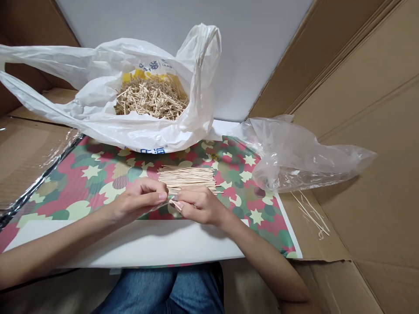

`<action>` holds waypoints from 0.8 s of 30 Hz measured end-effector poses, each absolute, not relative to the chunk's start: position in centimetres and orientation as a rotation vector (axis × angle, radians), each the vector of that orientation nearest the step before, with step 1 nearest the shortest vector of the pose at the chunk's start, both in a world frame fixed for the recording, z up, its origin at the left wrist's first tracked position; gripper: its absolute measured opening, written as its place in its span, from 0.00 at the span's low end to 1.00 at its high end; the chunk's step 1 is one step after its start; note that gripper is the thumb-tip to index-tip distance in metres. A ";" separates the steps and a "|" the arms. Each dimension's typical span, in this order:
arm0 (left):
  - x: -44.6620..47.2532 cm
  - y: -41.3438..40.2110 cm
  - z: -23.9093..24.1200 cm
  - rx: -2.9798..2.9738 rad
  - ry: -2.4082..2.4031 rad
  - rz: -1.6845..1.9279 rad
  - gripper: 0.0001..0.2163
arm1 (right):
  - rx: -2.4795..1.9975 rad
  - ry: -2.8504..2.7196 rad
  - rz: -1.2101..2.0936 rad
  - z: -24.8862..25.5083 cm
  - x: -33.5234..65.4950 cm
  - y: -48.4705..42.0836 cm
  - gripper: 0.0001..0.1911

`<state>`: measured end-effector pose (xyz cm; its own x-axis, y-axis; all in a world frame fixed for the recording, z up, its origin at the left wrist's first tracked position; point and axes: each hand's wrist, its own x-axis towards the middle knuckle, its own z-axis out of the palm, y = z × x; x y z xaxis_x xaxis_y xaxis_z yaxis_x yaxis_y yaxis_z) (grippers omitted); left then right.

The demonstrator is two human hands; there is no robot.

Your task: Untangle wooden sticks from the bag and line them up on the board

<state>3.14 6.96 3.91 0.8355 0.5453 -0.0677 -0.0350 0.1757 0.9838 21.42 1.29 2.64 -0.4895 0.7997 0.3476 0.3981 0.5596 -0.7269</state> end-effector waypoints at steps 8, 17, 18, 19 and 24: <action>2.9 7.3 3.7 1.369 0.490 0.441 0.16 | -1.030 -2.170 0.561 2.5 21.8 1.3 0.15; 2.6 8.0 3.7 1.749 0.471 0.558 0.10 | -1.050 -2.319 0.187 2.3 22.3 1.8 0.16; 2.7 7.9 3.7 1.793 0.477 0.579 0.10 | -1.064 -2.320 0.199 2.3 22.4 1.9 0.16; 2.7 7.9 3.8 1.837 0.487 0.606 0.10 | -1.087 -2.302 0.223 2.4 22.6 1.9 0.16; 2.5 8.3 4.2 2.058 0.515 0.661 0.09 | -1.315 -1.878 0.270 2.5 23.9 2.6 0.16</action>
